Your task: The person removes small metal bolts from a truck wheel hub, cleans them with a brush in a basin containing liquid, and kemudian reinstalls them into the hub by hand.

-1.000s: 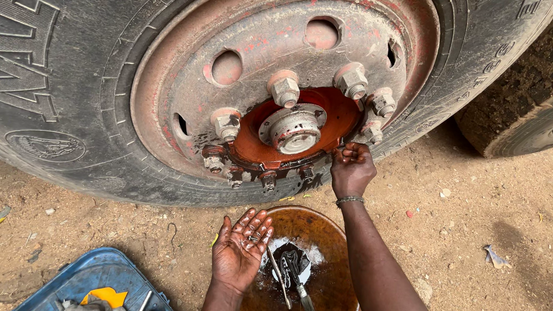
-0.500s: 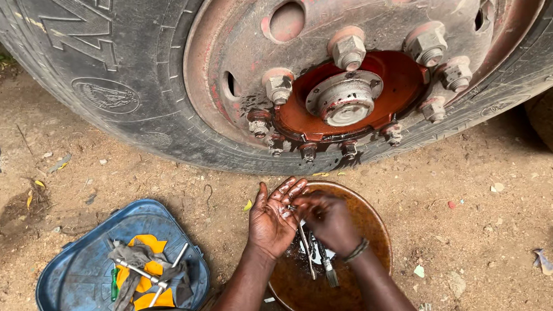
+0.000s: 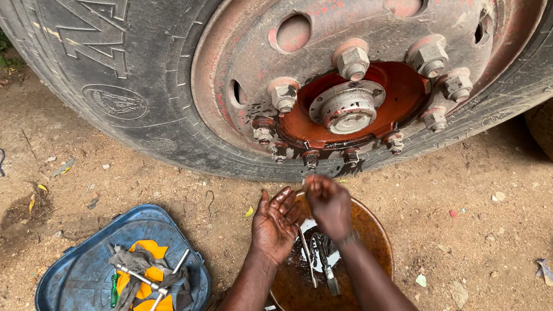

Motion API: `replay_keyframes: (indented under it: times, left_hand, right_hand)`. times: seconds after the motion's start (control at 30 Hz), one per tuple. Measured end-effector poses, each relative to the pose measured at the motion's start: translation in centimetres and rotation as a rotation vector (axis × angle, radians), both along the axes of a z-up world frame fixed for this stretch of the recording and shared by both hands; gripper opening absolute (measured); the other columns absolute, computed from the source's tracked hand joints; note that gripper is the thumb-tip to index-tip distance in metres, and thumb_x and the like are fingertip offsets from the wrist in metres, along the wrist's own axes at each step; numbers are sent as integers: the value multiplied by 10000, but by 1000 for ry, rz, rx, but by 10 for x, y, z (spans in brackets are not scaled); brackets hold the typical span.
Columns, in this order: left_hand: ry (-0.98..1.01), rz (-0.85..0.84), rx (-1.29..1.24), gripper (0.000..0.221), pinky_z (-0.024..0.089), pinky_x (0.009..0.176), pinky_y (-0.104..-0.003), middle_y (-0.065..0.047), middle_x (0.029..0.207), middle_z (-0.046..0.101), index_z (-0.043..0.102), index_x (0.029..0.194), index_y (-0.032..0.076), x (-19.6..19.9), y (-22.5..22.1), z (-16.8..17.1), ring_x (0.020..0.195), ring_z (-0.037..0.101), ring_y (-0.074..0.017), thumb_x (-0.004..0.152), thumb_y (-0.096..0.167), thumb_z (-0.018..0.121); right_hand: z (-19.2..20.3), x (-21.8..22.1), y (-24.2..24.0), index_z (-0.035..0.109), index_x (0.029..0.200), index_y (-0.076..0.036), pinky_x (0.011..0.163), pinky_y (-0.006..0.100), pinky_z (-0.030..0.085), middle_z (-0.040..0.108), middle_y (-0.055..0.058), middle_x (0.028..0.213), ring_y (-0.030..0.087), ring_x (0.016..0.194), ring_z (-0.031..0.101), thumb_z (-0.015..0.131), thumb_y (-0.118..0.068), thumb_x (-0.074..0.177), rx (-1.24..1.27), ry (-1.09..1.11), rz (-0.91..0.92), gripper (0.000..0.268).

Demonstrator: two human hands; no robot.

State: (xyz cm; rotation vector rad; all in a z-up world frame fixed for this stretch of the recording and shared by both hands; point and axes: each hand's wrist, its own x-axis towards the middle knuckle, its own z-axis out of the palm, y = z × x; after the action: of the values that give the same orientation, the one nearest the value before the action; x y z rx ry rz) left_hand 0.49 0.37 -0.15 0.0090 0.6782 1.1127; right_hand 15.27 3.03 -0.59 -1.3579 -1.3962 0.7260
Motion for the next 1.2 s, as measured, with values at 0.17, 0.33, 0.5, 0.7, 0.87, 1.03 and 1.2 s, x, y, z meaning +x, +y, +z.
replay_keyframes:
  times: [0.17, 0.33, 0.5, 0.7, 0.87, 1.03, 1.2]
  left_hand:
    - [55, 9, -61, 800, 436, 1107, -493, -206, 1483, 552, 486, 1463, 33, -5, 1, 7, 1345, 531, -346, 944, 637, 408]
    - [2, 45, -51, 800, 474, 1074, -488, -226, 1476, 548, 464, 1461, -2, -8, 7, -1, 1333, 542, -355, 962, 619, 402]
    - [-2, 30, -38, 791, 474, 1080, -485, -224, 1469, 549, 463, 1458, 1, -5, 9, -10, 1329, 540, -353, 965, 616, 396]
    - [-3, 24, -34, 800, 460, 1097, -490, -231, 1468, 550, 459, 1457, -2, -4, 9, -15, 1342, 537, -359, 961, 621, 392]
    - [3, 38, -22, 773, 505, 1006, -468, -226, 1323, 620, 524, 1415, -12, -2, 12, -7, 1160, 602, -328, 1001, 621, 364]
    - [23, 74, -83, 710, 561, 901, -457, -198, 1167, 696, 550, 1337, -19, -7, 8, -15, 999, 674, -293, 1020, 581, 338]
    - [151, 116, -198, 612, 546, 902, -435, -195, 1179, 680, 582, 1322, -5, -10, 5, -34, 1019, 653, -278, 1056, 510, 388]
  right_hand:
    - [0, -12, 72, 738, 1055, -20, 485, 229, 572, 755, 105, 901, 84, 615, 707, 662, 17, 935, 158, -282, -232, 146]
    - [-9, -14, 97, 769, 985, -33, 492, 244, 564, 754, 108, 841, 127, 635, 669, 729, 1, 962, 423, -526, -262, 56]
    - [-14, -14, 105, 772, 914, -62, 575, 244, 596, 745, 81, 868, 118, 712, 676, 758, -21, 891, 366, -463, -327, 49]
    - [-6, -16, 96, 699, 995, -52, 648, 182, 604, 676, 44, 951, 55, 738, 638, 749, 53, 842, 127, -151, -246, 192]
    - [-2, -4, 94, 653, 1050, -28, 636, 175, 536, 657, 26, 934, 65, 776, 618, 686, 126, 812, 191, 3, -154, 286]
    - [-65, 58, 51, 692, 1044, -57, 633, 190, 537, 706, 34, 924, 72, 729, 628, 682, 31, 957, 72, 22, -337, 124]
    - [-154, 112, -46, 672, 1223, -48, 688, 314, 565, 751, 220, 1107, 303, 919, 729, 716, -409, 972, -715, -800, -86, 442]
